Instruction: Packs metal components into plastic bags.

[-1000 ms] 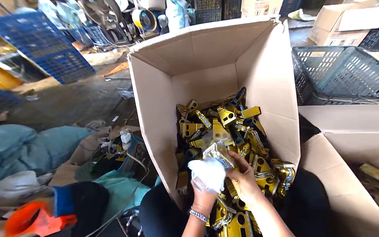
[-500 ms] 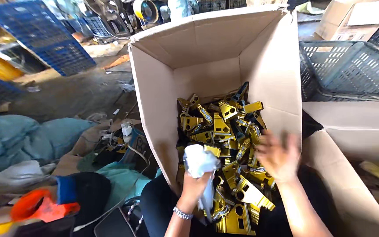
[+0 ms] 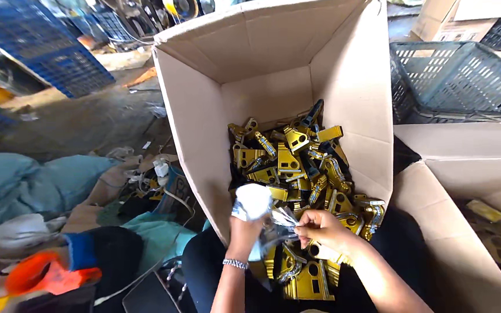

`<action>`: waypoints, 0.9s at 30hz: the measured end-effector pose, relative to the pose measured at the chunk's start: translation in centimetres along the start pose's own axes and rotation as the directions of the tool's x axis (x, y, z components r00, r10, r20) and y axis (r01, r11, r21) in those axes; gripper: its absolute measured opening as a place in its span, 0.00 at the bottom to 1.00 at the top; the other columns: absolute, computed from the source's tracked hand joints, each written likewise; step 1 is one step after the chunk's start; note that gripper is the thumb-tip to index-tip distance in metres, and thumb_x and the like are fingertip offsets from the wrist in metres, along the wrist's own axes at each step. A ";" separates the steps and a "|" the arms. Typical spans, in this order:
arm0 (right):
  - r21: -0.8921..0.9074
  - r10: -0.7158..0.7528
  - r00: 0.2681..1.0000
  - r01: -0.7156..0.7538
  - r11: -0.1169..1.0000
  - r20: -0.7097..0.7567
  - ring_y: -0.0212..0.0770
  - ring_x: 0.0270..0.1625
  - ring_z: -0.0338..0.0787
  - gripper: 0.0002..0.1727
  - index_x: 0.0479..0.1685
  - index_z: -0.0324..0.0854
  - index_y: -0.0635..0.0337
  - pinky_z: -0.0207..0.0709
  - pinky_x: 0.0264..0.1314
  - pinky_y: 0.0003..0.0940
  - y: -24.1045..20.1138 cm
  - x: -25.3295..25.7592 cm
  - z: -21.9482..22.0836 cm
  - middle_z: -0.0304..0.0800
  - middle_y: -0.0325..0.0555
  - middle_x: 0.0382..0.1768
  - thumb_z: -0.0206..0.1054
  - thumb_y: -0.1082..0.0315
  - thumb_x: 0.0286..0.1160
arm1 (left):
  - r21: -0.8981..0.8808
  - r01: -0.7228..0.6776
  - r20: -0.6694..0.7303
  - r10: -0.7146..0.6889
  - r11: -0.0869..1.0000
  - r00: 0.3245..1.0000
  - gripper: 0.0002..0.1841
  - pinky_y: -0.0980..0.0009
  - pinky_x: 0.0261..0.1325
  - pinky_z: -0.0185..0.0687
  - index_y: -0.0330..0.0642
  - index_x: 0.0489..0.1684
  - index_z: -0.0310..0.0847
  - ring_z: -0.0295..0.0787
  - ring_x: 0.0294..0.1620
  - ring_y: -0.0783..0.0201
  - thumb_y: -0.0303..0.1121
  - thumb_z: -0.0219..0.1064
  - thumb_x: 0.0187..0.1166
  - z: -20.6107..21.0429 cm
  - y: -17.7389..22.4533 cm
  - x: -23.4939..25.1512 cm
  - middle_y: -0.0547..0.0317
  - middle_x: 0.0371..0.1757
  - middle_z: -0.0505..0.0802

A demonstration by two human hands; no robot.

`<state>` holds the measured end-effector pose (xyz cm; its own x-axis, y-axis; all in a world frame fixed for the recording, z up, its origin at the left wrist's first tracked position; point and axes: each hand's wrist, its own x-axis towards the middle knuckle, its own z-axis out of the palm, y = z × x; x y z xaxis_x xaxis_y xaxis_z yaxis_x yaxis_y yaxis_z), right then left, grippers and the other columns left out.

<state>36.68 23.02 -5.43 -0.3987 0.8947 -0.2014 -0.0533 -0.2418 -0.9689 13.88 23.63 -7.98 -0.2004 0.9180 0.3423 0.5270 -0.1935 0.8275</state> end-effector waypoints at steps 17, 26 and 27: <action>-0.691 -0.123 0.974 0.221 0.688 0.190 0.52 0.35 0.86 0.24 0.30 0.84 0.74 0.80 0.44 0.52 -3.8 10.9 -0.5 0.86 0.60 0.28 0.86 0.59 0.56 | -0.497 0.449 0.533 -0.147 0.742 0.833 0.30 0.71 0.51 0.91 0.30 0.58 0.75 0.92 0.42 0.71 0.22 0.81 0.53 1.1 -0.8 7.5 0.62 0.38 0.92; -0.460 -0.006 0.999 0.025 0.888 0.042 0.30 0.29 0.85 0.12 0.34 0.80 0.68 0.83 0.38 0.28 -4.7 11.9 -1.9 0.84 0.41 0.28 0.77 0.69 0.69 | -0.432 0.221 0.351 -0.063 0.874 0.934 0.28 0.78 0.51 0.89 0.30 0.52 0.78 0.90 0.40 0.78 0.22 0.84 0.49 -0.3 -3.4 8.3 0.67 0.37 0.92; -0.494 -0.088 0.995 0.054 0.868 -0.046 0.33 0.37 0.87 0.14 0.38 0.82 0.67 0.83 0.45 0.31 -4.3 11.9 -2.6 0.87 0.45 0.34 0.80 0.67 0.65 | -0.417 0.181 0.288 -0.060 0.891 0.956 0.32 0.76 0.54 0.90 0.25 0.56 0.75 0.91 0.43 0.77 0.23 0.84 0.49 -0.4 -3.8 8.3 0.63 0.40 0.93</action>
<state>34.51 35.67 -4.04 -0.3503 0.9287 -0.1215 0.3843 0.0242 -0.9229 9.89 31.82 -8.08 0.0143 0.9886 0.1497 0.0888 -0.1503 0.9846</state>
